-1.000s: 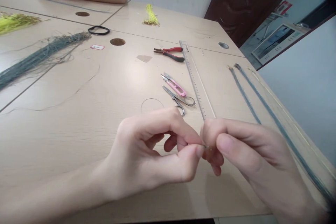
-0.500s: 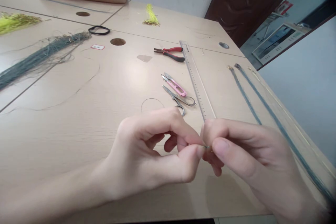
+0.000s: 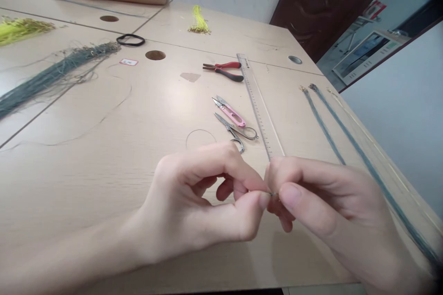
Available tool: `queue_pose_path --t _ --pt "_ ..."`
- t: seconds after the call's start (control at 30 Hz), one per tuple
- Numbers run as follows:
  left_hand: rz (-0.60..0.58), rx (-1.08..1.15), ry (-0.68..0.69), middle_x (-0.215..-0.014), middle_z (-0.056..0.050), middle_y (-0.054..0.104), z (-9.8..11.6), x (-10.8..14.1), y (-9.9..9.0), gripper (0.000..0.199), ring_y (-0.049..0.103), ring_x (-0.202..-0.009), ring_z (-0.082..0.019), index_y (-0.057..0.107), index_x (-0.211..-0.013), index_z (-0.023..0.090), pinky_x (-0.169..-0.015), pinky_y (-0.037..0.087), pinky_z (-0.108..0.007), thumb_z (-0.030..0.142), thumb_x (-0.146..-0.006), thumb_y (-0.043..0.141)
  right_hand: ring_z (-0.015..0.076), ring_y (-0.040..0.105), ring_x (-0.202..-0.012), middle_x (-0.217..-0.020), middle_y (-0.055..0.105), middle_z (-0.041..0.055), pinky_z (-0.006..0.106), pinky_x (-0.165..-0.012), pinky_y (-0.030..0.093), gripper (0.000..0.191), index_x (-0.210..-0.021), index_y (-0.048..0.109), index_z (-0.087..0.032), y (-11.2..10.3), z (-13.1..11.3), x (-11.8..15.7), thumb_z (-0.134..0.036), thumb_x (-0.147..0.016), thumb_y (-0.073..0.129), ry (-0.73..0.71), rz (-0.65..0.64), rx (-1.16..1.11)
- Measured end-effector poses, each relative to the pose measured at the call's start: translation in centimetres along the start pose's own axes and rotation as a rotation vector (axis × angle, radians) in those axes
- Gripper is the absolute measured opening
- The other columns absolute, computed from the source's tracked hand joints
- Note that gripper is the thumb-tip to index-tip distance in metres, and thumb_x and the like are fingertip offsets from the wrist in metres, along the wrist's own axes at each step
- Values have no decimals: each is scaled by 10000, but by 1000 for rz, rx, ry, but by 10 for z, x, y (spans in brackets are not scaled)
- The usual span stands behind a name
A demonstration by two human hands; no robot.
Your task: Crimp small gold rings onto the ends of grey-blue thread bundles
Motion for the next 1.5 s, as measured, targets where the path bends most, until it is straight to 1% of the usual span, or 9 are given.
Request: queue_pose_path --t 0.33,0.47,0.57,0.83,0.93,1.03,1.17,1.3,1.5 --pt "6 31 -63 -528 33 529 -3 0 -1 166 437 -505 -88 588 -596 167 -473 387 -230 20 -674 588 72 486 -527 -569 486 -57 204 -471 390 259 -669 554 -227 -3 -2 -4 -193 -910 466 -67 55 91" --pt "29 85 -249 -518 40 508 -8 -1 -2 143 430 -509 -86 585 -590 176 -468 360 -213 93 -704 610 52 533 -622 -712 552 -54 168 -521 445 125 -865 574 -211 -3 -3 -5 -100 -867 519 -268 259 259" --pt "29 151 -347 -522 43 502 -11 -3 -2 150 424 -502 -70 586 -578 167 -453 347 -182 130 -722 605 78 552 -787 -886 570 -19 180 -570 483 240 -1018 543 -203 -2 -3 -5 -64 -826 584 -434 303 328" --pt "-23 249 -402 -590 43 514 -13 -5 -1 157 424 -552 -48 584 -631 133 -508 351 -145 183 -777 609 74 542 -765 -838 555 3 165 -594 481 170 -897 571 -163 -5 -14 -2 -27 -802 609 -600 294 473" --pt "-66 200 -391 -617 27 522 -15 -4 -1 170 444 -585 -70 589 -667 132 -535 364 -175 227 -807 596 84 548 -733 -807 558 -4 175 -578 480 127 -841 594 -180 -8 -14 -3 -57 -811 595 -492 285 317" --pt "-135 8 -256 -615 20 509 -14 -1 -1 161 437 -579 -81 604 -691 137 -536 361 -195 210 -829 566 74 552 -576 -759 552 -25 199 -491 471 79 -767 592 -192 -21 -2 -11 -218 -840 605 -228 319 -1" --pt "-327 -319 187 -674 -18 569 1 11 11 124 511 -594 -89 648 -749 131 -565 405 -194 111 -816 546 65 517 -466 -701 537 -32 206 -408 449 225 -765 563 -164 -56 7 -27 -372 -847 595 -89 454 -132" --pt "-540 -517 520 -755 -52 639 7 34 34 141 565 -625 -119 656 -883 151 -611 442 -220 184 -878 519 77 544 -579 -718 541 -24 173 -439 442 176 -861 569 -126 -100 2 -34 -301 -883 572 23 568 -188" --pt "-759 -600 773 -756 -34 613 -2 65 63 125 559 -624 -113 611 -912 148 -565 475 -216 222 -912 510 80 560 -608 -788 588 -4 190 -488 466 149 -914 591 -117 -165 -29 -24 -262 -898 563 189 599 -70"
Point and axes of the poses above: each hand's wrist, its own x-axis away from the middle knuckle, its own y-axis out of the palm, z = x × y, the point moved 4 cm from there along -x, towards the middle knuckle
